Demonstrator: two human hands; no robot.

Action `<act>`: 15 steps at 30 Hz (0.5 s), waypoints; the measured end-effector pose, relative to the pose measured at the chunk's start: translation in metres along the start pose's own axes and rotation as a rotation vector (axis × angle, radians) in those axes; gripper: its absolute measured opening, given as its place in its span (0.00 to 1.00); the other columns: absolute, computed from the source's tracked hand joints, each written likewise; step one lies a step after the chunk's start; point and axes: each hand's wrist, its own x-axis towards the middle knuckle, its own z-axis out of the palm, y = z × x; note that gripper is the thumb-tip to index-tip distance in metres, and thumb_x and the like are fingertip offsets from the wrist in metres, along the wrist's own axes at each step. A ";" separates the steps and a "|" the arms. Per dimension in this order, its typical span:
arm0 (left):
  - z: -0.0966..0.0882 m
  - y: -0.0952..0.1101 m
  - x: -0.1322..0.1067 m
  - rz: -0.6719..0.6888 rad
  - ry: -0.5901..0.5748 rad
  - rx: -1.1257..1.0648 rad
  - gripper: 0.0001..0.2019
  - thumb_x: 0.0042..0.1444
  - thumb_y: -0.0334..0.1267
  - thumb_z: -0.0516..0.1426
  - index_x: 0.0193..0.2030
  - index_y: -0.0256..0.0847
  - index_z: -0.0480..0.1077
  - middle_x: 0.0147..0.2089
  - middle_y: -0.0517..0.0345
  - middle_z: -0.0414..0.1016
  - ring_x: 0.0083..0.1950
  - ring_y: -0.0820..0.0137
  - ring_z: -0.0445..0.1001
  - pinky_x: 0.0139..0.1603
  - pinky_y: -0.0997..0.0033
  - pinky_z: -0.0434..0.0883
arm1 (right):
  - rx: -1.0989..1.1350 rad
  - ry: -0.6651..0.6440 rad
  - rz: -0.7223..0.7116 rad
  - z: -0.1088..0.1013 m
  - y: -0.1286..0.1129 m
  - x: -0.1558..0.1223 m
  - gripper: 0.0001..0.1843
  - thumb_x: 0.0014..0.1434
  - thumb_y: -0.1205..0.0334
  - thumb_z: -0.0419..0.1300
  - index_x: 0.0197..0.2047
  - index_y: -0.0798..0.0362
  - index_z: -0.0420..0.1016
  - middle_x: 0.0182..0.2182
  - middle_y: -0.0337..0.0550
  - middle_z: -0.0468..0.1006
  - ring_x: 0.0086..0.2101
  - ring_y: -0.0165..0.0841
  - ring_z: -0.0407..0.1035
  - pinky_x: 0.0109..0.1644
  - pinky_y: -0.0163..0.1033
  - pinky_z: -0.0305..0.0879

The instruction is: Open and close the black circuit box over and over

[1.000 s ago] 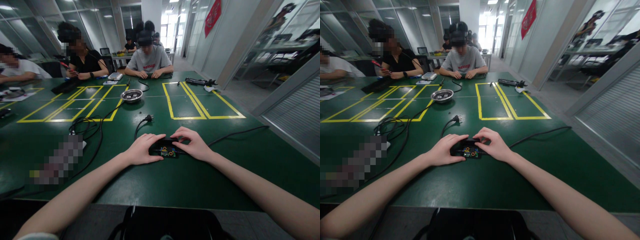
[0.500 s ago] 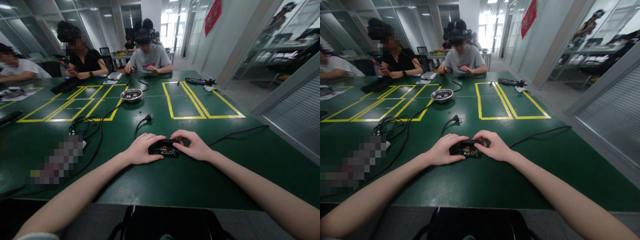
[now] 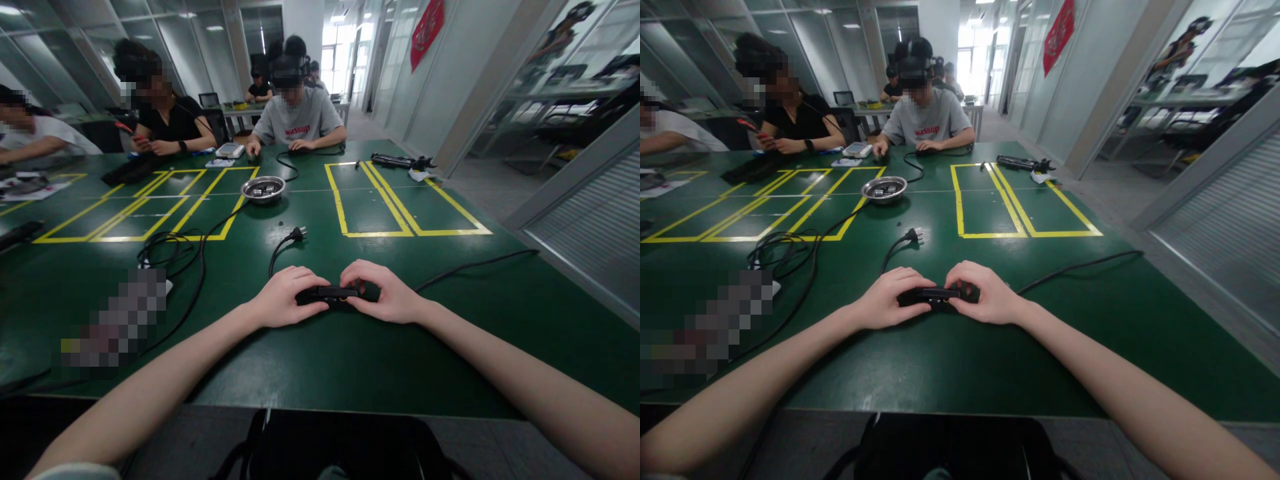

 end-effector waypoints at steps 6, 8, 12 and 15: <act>0.000 -0.001 0.002 0.022 -0.008 0.025 0.15 0.71 0.48 0.57 0.54 0.40 0.76 0.46 0.51 0.82 0.47 0.63 0.80 0.49 0.63 0.72 | -0.079 -0.031 -0.091 -0.001 0.000 0.001 0.13 0.60 0.59 0.68 0.46 0.51 0.73 0.42 0.47 0.79 0.41 0.38 0.73 0.46 0.44 0.73; 0.000 -0.001 0.002 0.026 -0.012 0.033 0.15 0.71 0.47 0.56 0.54 0.40 0.75 0.47 0.51 0.83 0.47 0.63 0.80 0.49 0.63 0.72 | -0.135 -0.027 -0.117 -0.001 0.000 0.001 0.13 0.60 0.59 0.68 0.46 0.51 0.73 0.41 0.47 0.80 0.42 0.39 0.74 0.46 0.44 0.73; -0.001 -0.001 0.001 0.051 -0.002 0.048 0.14 0.71 0.46 0.56 0.54 0.39 0.75 0.47 0.51 0.83 0.47 0.63 0.81 0.49 0.62 0.72 | -0.208 -0.013 -0.142 0.002 -0.001 0.002 0.10 0.62 0.61 0.66 0.46 0.51 0.73 0.40 0.46 0.80 0.41 0.38 0.74 0.45 0.43 0.72; 0.000 0.000 0.001 0.069 0.014 0.049 0.16 0.68 0.48 0.59 0.53 0.40 0.75 0.48 0.50 0.83 0.47 0.62 0.81 0.49 0.62 0.73 | -0.237 -0.002 -0.176 0.003 -0.003 0.003 0.08 0.63 0.62 0.64 0.45 0.52 0.73 0.38 0.46 0.80 0.39 0.37 0.74 0.43 0.42 0.71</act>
